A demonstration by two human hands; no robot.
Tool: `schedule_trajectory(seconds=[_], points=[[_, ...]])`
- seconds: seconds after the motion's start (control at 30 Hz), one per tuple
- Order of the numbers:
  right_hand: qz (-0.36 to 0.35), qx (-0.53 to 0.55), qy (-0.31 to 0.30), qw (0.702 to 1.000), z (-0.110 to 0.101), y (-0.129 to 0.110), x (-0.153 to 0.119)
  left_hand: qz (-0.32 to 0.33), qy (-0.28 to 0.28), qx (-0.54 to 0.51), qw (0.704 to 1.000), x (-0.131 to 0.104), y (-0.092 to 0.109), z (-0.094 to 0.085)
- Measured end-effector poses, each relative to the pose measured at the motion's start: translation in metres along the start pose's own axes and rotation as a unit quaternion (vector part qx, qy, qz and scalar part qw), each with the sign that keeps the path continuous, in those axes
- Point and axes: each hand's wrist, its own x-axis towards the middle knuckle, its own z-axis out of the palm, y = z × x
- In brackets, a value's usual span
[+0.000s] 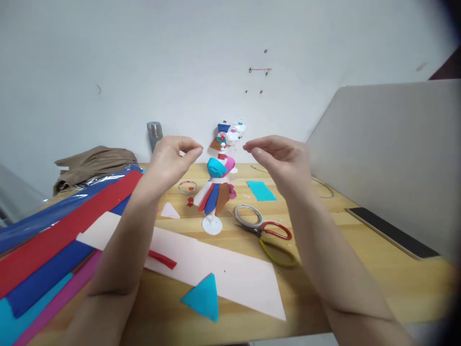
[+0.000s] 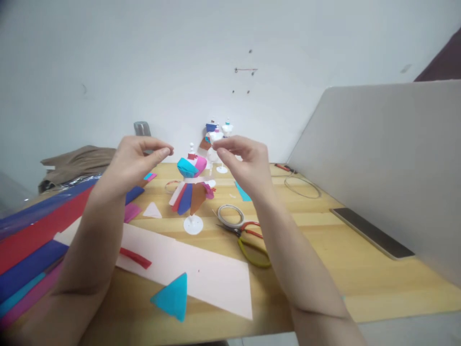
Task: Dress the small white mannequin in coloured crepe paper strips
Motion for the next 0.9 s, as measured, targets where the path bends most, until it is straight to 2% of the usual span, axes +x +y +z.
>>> schedule_trajectory(seconds=[0.1,0.2,0.33,0.47,0.6,0.73,0.9], points=[[0.008,0.032,0.012,0.999,0.019,-0.003,0.016,-0.003,-0.011,0.005,1.0,0.002,-0.004,0.003],[0.003,-0.006,0.002,1.0,0.032,-0.006,0.03,-0.002,-0.034,0.005,0.999,0.005,-0.007,0.005],[0.025,-0.069,-0.084,0.994,0.043,-0.015,0.047,-0.009,-0.046,0.007,0.999,0.009,-0.011,0.005],[0.009,-0.082,-0.14,0.987,0.041,-0.017,0.055,-0.005,-0.032,-0.007,0.999,0.011,-0.015,0.003],[-0.009,-0.045,-0.171,0.984,0.03,-0.012,0.058,0.003,-0.003,-0.021,1.0,0.011,-0.016,0.001],[-0.021,-0.003,-0.213,0.977,0.022,-0.007,0.061,0.01,-0.006,-0.04,0.999,0.009,-0.012,0.001],[0.003,0.039,-0.197,0.98,0.027,-0.002,0.059,0.015,-0.029,-0.066,0.997,0.009,-0.009,0.001]])
